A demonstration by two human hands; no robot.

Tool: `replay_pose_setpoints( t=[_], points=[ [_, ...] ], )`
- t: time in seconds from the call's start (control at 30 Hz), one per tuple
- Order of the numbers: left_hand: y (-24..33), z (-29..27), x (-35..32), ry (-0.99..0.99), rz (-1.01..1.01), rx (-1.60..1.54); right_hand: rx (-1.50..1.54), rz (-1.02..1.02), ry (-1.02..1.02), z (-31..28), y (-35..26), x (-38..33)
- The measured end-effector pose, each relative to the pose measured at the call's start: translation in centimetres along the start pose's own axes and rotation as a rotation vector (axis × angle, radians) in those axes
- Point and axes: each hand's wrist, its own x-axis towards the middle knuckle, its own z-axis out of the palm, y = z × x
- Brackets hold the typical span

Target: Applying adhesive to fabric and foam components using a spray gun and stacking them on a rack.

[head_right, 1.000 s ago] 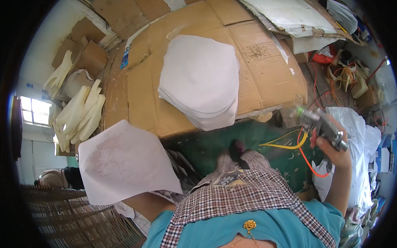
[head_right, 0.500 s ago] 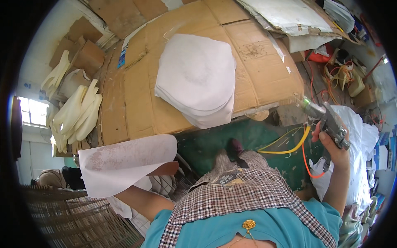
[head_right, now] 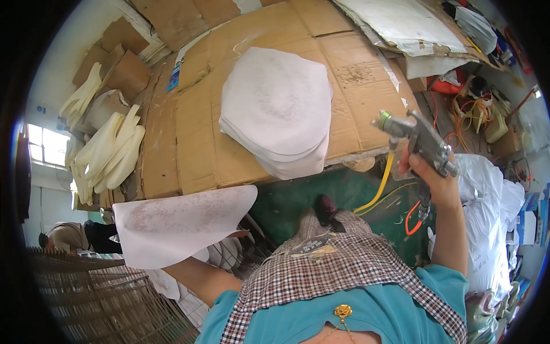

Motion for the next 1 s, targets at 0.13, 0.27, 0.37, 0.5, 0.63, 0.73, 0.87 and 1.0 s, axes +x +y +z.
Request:
replay_pose_setpoints(
  t=[0.13,0.27,0.37,0.5,0.63,0.73,0.87,1.0],
  points=[
    [0.3,-0.1,-0.1,0.011,0.010,0.030,-0.070,-0.001,0.086,-1.9,0.4,-0.1],
    [0.2,-0.3,-0.1,0.021,0.016,0.052,-0.137,0.057,0.093,-3.2,0.2,-2.4],
    [0.1,-0.5,-0.3,0.028,0.018,0.068,-0.087,0.034,-0.020,-2.0,-0.6,-3.6],
    [0.4,-0.6,-0.5,0.022,0.019,0.092,0.033,-0.055,-0.028,-1.4,-0.5,-4.7],
    [0.7,-0.8,-0.8,0.013,0.019,0.115,-0.066,-0.012,0.048,-2.0,-0.1,-6.3],
    [0.8,-1.0,-1.1,0.014,0.019,0.122,-0.080,0.011,0.099,-2.8,-0.4,-7.7],
    [1.2,-1.7,-1.7,0.028,0.022,0.137,-0.017,-0.014,-0.059,-2.5,-0.7,-9.9],
    [1.8,-1.7,-2.6,0.063,0.039,0.147,-0.069,-0.019,0.046,-2.8,-1.1,-10.0]
  ],
)
